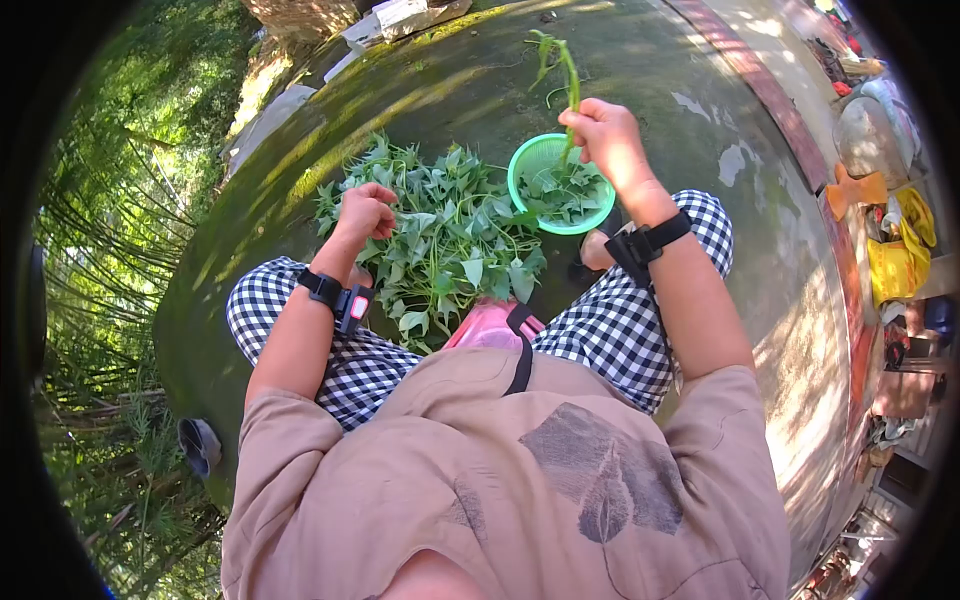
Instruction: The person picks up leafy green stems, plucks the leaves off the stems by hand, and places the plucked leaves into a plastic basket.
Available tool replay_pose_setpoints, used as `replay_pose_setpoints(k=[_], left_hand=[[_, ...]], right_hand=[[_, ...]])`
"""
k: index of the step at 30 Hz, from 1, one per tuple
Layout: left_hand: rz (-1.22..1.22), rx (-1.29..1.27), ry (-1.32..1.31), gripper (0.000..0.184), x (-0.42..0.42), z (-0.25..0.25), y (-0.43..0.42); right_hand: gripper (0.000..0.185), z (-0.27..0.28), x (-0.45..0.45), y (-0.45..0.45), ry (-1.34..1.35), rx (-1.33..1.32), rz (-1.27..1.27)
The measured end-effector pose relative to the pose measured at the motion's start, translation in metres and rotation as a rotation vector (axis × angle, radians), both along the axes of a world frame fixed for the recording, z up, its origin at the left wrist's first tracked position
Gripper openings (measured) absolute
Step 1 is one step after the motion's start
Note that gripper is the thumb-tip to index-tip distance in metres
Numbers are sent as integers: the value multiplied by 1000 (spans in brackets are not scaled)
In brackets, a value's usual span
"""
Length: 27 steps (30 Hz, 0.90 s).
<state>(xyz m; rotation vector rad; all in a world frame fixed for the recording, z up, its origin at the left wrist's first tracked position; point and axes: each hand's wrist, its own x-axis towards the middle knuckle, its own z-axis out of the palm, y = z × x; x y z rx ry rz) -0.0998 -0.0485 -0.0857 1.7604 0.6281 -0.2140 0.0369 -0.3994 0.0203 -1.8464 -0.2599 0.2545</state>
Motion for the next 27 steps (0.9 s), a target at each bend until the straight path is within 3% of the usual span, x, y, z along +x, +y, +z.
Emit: replay_pose_setpoints(k=[5,8,9,10,12,14,15,17,18,21,22,25,26,27], left_hand=[[-224,-48,276,29,-23,-36,-11],[-436,23,472,45,-33,-64,-21],[-405,88,424,35,-37,-75,-25],[-616,276,214,31,-39,-146,-1],[-661,496,97,23,-40,-198,21],[-345,565,293,13,-29,-146,5],[-247,483,324,10,-26,-129,2],[-45,322,377,6,-21,-105,0],[83,235,389,16,-18,-106,-1],[111,99,410,27,-14,-92,-1],[-4,93,496,34,-12,-101,2],[-355,429,313,39,-16,-117,-5],[-338,522,473,40,-14,-120,-9],[-329,587,473,38,-8,-107,-14]], right_hand=[[21,-10,68,-65,-21,-296,-332],[42,-23,118,-130,-173,-662,-583],[50,-11,127,-145,-2,-727,-564],[47,-7,125,-141,-21,-574,-593],[41,14,103,-116,54,-201,-522],[36,41,81,-67,192,154,-272],[35,41,74,-46,236,288,-124],[32,37,54,5,104,260,2],[28,31,48,28,137,216,21],[19,-13,38,55,250,55,145],[17,-27,37,56,274,19,196],[19,-33,44,52,369,-88,290],[20,-33,47,53,307,-88,294],[21,-32,49,56,244,-83,298]])
